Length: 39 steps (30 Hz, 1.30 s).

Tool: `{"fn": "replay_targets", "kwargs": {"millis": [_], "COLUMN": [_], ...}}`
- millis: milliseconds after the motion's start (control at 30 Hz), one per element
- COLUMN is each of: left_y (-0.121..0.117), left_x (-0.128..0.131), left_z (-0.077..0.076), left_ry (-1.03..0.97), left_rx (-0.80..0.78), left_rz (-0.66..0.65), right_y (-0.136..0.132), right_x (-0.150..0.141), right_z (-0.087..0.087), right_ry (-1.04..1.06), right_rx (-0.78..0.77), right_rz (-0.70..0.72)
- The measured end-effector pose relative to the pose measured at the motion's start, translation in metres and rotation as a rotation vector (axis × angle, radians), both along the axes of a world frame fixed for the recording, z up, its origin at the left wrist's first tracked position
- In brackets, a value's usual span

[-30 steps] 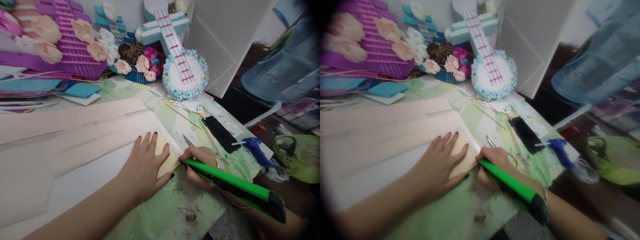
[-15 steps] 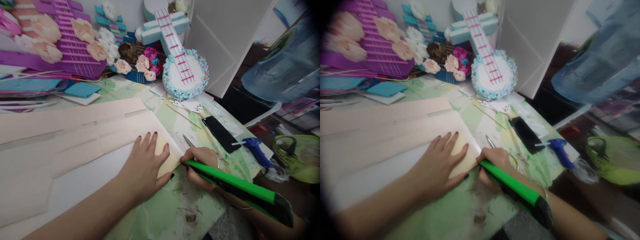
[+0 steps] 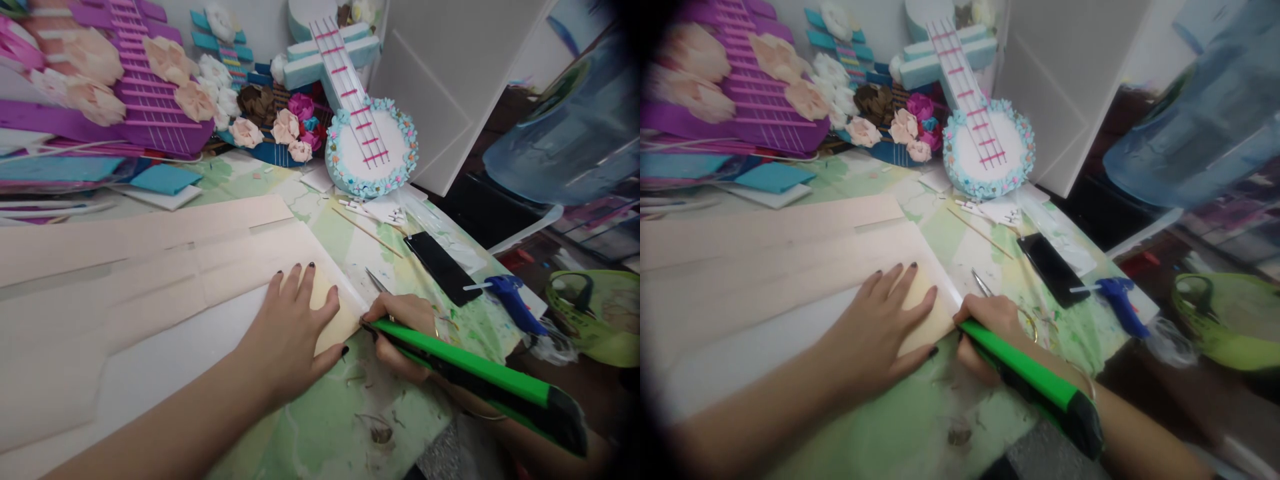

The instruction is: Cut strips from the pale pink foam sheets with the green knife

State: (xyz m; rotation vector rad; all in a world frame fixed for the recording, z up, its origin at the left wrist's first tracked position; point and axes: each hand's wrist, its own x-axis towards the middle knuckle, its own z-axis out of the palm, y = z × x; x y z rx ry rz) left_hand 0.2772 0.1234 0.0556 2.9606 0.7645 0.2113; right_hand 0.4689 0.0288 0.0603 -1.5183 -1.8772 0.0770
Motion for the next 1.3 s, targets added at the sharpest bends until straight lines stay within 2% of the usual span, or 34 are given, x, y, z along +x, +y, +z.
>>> {"fn": "replay_targets", "kwargs": {"millis": [200, 433, 567, 600, 733, 833, 1000, 1067, 1200, 1300], "left_y": [0.001, 0.0, 0.0, 0.0, 0.0, -0.001, -0.004, -0.005, -0.006, -0.007], "left_x": [0.0, 0.0, 0.0, 0.0, 0.0, 0.0, 0.002, 0.003, 0.004, 0.003], "left_z": [-0.001, -0.001, -0.001, -0.001, 0.001, 0.003, 0.004, 0.003, 0.001, 0.001], "left_ry": [-0.022, -0.024, -0.025, -0.025, -0.007, 0.017, 0.071, 0.094, 0.106, 0.086], "left_rx": [0.0, -0.002, -0.003, -0.002, -0.01, -0.033, -0.024, -0.004, 0.018, 0.026], "left_rz": [0.0, 0.004, 0.004, 0.005, 0.008, 0.0, 0.0, 0.0, -0.006, -0.021], "right_y": [-0.001, 0.001, -0.002, -0.004, 0.001, 0.019, 0.066, 0.086, 0.122, 0.139], "right_x": [-0.002, -0.001, 0.002, 0.003, 0.009, 0.014, 0.016, 0.013, -0.001, -0.01], "right_z": [0.001, -0.002, 0.009, 0.012, 0.021, 0.028, 0.046, 0.047, 0.03, 0.013], "right_ry": [-0.001, 0.022, 0.02, 0.03, 0.244, 0.526, 0.671, 0.777, 0.881, 0.962], "right_rx": [0.035, 0.022, 0.028, -0.015, -0.062, -0.065, -0.234, -0.304, -0.491, -0.595], "right_rz": [-0.056, 0.011, -0.028, -0.03, -0.105, -0.115, 0.161, 0.243, 0.328, 0.387]}}
